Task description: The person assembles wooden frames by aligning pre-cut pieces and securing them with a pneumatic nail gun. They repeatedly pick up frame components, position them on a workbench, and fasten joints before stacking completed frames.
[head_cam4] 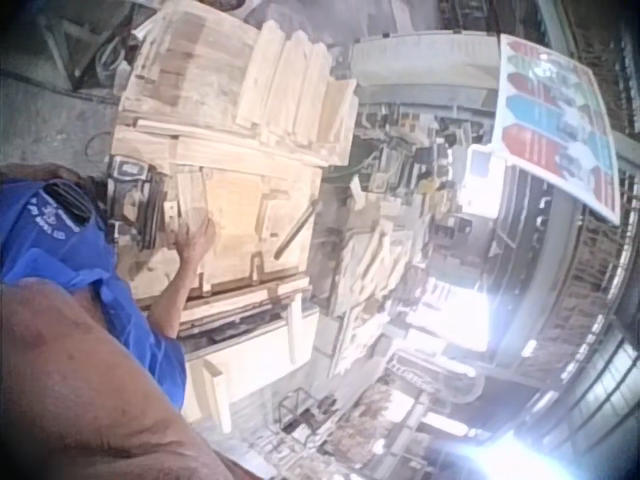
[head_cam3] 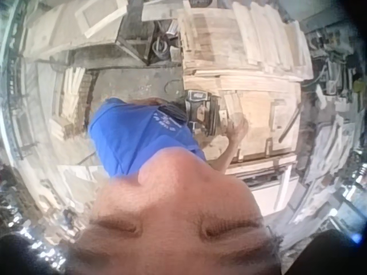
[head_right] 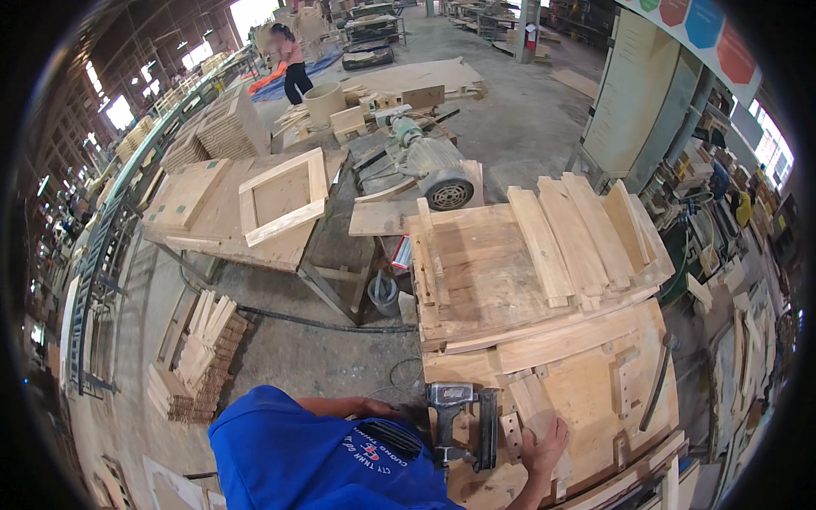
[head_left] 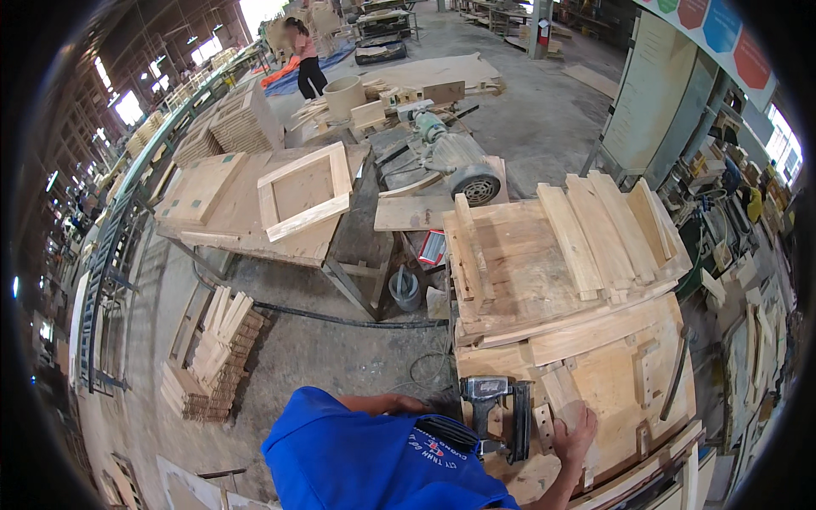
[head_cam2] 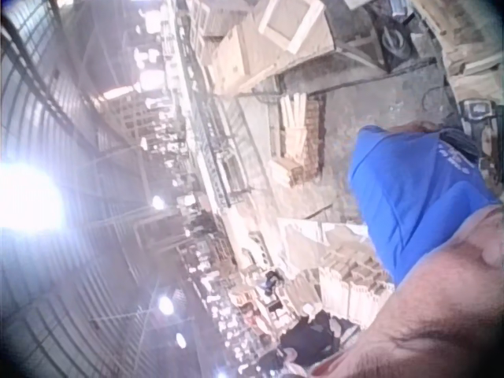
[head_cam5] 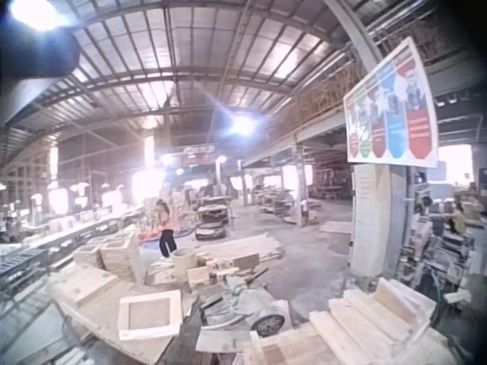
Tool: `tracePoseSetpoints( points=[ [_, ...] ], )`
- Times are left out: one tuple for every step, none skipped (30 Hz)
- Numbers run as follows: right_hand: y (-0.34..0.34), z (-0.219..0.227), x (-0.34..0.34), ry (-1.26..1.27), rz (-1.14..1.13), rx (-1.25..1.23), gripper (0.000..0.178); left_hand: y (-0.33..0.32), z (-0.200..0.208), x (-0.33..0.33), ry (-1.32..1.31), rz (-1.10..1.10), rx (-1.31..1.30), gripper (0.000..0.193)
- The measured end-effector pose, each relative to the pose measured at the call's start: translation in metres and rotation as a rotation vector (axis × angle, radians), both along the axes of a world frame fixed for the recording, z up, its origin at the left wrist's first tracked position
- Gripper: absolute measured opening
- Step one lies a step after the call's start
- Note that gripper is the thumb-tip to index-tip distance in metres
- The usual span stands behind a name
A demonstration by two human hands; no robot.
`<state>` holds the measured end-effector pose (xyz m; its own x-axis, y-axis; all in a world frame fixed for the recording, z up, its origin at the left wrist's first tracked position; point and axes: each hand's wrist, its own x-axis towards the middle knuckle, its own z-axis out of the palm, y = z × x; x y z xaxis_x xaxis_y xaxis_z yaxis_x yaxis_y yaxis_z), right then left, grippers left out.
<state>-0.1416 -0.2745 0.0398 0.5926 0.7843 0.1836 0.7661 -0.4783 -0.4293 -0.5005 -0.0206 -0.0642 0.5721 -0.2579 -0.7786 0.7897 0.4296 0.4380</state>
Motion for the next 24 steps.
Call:
tracePoseSetpoints(
  points=[
    [0.002,-0.003,0.001,0.002,0.018,0.006,0.073,0.003,0.001,0.000,-0.028,-0.055,0.021,0.068],
    [0.000,-0.007,0.003,-0.002,0.026,0.004,0.073,0.008,0.005,0.001,-0.057,-0.113,0.033,0.068],
    [-0.004,-0.010,0.005,-0.008,0.026,0.001,0.073,0.009,0.009,0.003,-0.088,-0.179,0.044,0.069],
    [-0.001,-0.011,0.005,-0.010,0.028,0.009,0.073,0.008,0.010,0.004,-0.054,-0.178,0.108,0.067],
    [-0.001,-0.011,0.004,0.005,0.024,0.008,0.073,0.007,0.011,0.005,-0.022,-0.177,0.171,0.065],
    [-0.002,-0.010,0.003,0.020,0.020,0.006,0.073,0.007,0.011,0.007,0.010,-0.177,0.233,0.064],
    [-0.001,-0.011,0.002,0.038,0.018,0.006,0.073,0.009,0.010,0.007,-0.040,-0.202,0.242,0.062],
    [0.000,-0.012,0.002,0.035,0.012,0.001,0.074,0.011,0.010,0.007,-0.089,-0.228,0.250,0.060],
    [0.000,-0.013,0.001,0.032,0.005,-0.004,0.074,0.012,0.009,0.007,-0.139,-0.254,0.259,0.058],
    [-0.001,-0.012,-0.001,0.018,-0.006,-0.017,0.074,0.013,-0.001,0.010,-0.134,-0.303,0.325,0.057],
    [0.000,-0.013,-0.001,0.010,-0.004,-0.016,0.074,0.012,-0.005,0.012,-0.121,-0.345,0.396,0.055],
    [0.000,-0.014,-0.001,0.003,-0.002,-0.016,0.074,0.012,-0.010,0.012,-0.106,-0.386,0.467,0.054],
    [-0.002,-0.015,-0.001,-0.005,-0.003,-0.015,0.074,0.014,-0.009,0.014,-0.223,-0.427,0.483,0.054],
    [-0.003,-0.016,-0.001,0.000,0.001,-0.016,0.074,0.016,-0.008,0.014,-0.340,-0.467,0.499,0.054],
    [-0.003,-0.017,-0.001,0.006,0.007,-0.018,0.074,0.018,-0.006,0.015,-0.414,-0.503,0.535,0.054],
    [-0.003,-0.018,-0.001,0.012,0.013,-0.020,0.075,0.019,-0.007,0.014,-0.487,-0.534,0.573,0.054],
    [-0.003,-0.019,-0.002,0.012,0.009,-0.019,0.074,0.019,-0.007,0.013,-0.516,-0.563,0.631,0.054],
    [-0.004,-0.021,-0.004,0.013,0.004,-0.018,0.072,0.019,-0.007,0.013,-0.460,-0.585,0.690,0.054],
    [-0.005,-0.020,-0.005,0.008,-0.012,-0.022,0.071,0.019,-0.006,0.016,-0.412,-0.614,0.744,0.054],
    [-0.006,-0.019,-0.005,0.017,0.001,-0.016,0.071,0.019,-0.005,0.019,-0.277,-0.637,0.795,0.054],
    [-0.005,-0.018,-0.004,0.028,0.012,-0.011,0.071,0.021,-0.004,0.022,-0.141,-0.662,0.845,0.055],
    [-0.010,-0.017,-0.005,0.040,-0.001,-0.006,0.071,0.028,0.002,0.024,-0.237,-0.690,0.929,0.055],
    [-0.014,-0.018,-0.008,0.041,-0.001,-0.009,0.070,0.040,0.008,0.024,-0.348,-0.741,1.000,0.056],
    [-0.010,-0.017,-0.011,0.045,-0.006,-0.027,0.069,0.049,0.013,0.019,-0.278,-0.680,1.025,0.058]
  ],
)
